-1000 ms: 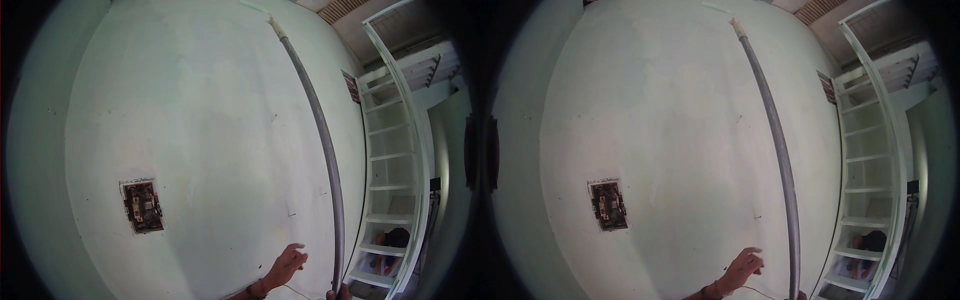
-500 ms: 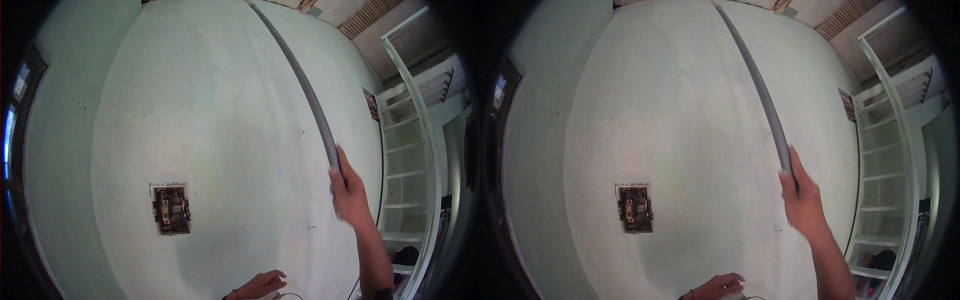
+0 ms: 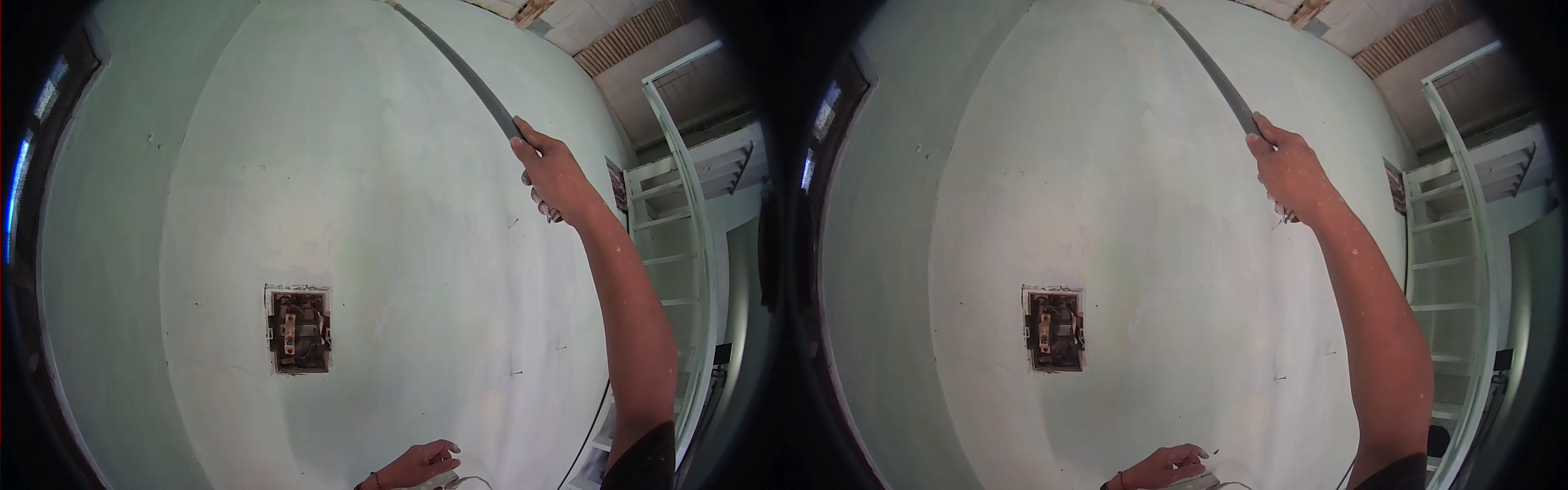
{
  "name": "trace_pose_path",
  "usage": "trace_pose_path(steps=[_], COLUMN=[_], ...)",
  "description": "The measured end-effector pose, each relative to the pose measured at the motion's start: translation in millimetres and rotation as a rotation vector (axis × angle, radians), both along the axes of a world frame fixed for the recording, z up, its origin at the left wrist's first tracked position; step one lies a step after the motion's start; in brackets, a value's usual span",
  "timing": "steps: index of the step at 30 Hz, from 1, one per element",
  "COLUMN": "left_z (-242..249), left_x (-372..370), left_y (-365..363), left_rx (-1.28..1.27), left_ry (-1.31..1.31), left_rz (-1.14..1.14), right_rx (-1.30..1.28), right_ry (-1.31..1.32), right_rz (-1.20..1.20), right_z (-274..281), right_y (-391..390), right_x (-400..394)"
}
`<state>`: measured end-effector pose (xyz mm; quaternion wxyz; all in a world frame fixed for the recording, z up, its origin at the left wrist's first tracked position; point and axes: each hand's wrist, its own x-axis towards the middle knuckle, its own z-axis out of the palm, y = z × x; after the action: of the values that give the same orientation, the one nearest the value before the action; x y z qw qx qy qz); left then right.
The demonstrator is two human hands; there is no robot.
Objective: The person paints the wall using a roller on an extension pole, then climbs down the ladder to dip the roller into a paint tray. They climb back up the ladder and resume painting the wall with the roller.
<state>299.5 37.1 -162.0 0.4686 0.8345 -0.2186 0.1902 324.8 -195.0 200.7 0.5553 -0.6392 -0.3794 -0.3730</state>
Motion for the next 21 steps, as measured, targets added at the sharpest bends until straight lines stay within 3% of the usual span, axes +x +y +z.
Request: trace_pose_path(steps=[11, 13, 15, 16, 18, 21], left_z=[6, 10, 11, 7, -2, -2], left_x=[13, 11, 11, 14, 21, 19], left_y=[-6, -18, -25, -27, -29, -31], left_rx=[0.116, 0.108, 0.076, 0.076, 0.206, 0.204], left_ry=[0.196, 0.249, 0.466, 0.469, 0.229, 0.224], left_rz=[-0.066, -0.08, -0.106, -0.113, -0.205, -0.222], right_rx=[-0.081, -0.086, -0.101, -0.086, -0.072, -0.124], right_ry=[0.0, -0.15, -0.023, -0.11, -0.195, -0.073], right_rz=[-0.093, -0.154, -0.088, -0.126, -0.164, -0.177], right_z=[-10, -31, -68, -89, -137, -207], right_y=[-13, -19, -24, -25, -26, -31], right_x=[-6, 7, 1, 10, 16, 1])
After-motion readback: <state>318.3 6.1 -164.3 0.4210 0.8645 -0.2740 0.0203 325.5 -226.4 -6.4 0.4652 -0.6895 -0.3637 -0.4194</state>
